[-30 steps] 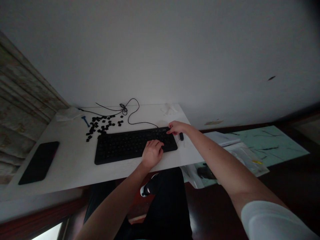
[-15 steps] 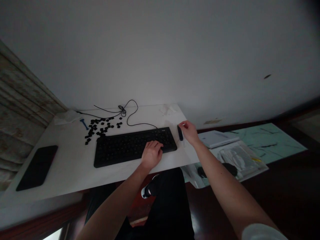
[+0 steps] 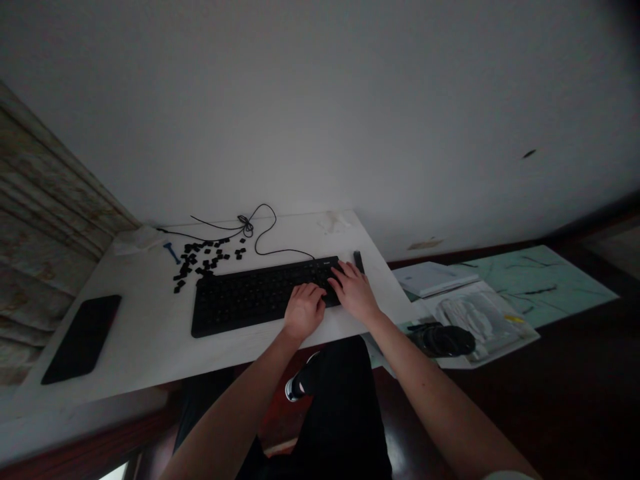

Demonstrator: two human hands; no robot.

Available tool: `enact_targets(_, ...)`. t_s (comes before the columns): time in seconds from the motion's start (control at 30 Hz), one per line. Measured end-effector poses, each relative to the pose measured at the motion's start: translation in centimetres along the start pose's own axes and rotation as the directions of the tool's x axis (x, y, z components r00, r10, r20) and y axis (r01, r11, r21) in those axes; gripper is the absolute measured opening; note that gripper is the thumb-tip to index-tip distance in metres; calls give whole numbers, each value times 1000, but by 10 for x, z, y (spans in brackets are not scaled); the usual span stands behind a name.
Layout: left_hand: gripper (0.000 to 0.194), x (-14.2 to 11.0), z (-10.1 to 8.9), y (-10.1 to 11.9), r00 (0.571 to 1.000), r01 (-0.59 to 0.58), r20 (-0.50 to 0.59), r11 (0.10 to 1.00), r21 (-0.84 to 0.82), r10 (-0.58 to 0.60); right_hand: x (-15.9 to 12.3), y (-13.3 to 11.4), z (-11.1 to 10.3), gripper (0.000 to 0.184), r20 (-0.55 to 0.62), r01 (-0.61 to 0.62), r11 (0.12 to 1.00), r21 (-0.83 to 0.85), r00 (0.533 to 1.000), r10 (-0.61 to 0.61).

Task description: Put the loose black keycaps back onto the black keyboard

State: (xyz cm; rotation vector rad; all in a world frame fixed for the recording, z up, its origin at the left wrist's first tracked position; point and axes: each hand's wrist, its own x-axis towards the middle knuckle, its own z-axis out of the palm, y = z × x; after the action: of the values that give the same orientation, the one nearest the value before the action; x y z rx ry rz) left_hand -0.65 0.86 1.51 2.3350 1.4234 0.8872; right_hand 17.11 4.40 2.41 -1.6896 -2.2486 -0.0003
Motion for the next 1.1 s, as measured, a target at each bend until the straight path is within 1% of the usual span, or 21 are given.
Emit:
enact_targets(0.13, 18, 0, 1, -1, 1000, -12, -15, 1000, -2, 12, 1, -3, 1, 47, 17, -37, 999, -30, 999, 37)
enact_targets(0.23, 19, 0, 2, -1, 998, -35, -47, 999, -29, 33, 2, -3, 2, 46, 19, -45, 999, -13, 999, 45)
enact_targets(0.33, 20, -4, 0, -1, 992, -53, -122, 993, -101, 41, 3, -3, 6, 47, 1, -41, 998, 43, 999, 41)
enact_targets(0.4, 21, -9, -6, -4, 983, -52, -179, 989, -137, 27, 2, -3, 8, 49, -31, -55, 993, 105, 998, 59)
enact_targets(0.47, 21, -17, -19, -13, 975, -43, -221, 990, -131, 13, 1, 0, 10, 52, -71, -85, 982, 170, 993, 98)
enact_targets(0.57, 21, -34, -52, -40, 966, -8, -257, 999, -46, -4, -1, 6, 11, 51, -102, -120, 969, 217, 984, 145)
enact_targets(0.7, 21, -65, -104, -90, 947, 121, -314, 984, 131, -74, -3, 14, 9, 47, -85, -79, 975, 209, 992, 98)
enact_targets(0.77, 21, -80, -122, -111, 932, 192, -342, 964, 181, -122, -3, 15, 9, 48, -68, -57, 982, 181, 995, 70)
enact_targets(0.8, 21, -86, -128, -119, 921, 233, -360, 954, 191, -153, -3, 15, 8, 48, -59, -49, 986, 160, 997, 60)
enact_targets(0.9, 20, -99, -136, -132, 901, 282, -386, 943, 176, -198, 0, 11, 7, 44, -33, -41, 994, 105, 998, 44)
enact_targets(1.0, 19, -101, -134, -133, 893, 289, -400, 945, 155, -207, 1, 6, 6, 46, -34, -57, 994, 95, 998, 60)
enact_targets(1.1, 18, -100, -132, -132, 883, 311, -415, 935, 171, -218, 0, 4, 7, 50, -32, -77, 993, 92, 996, 80)
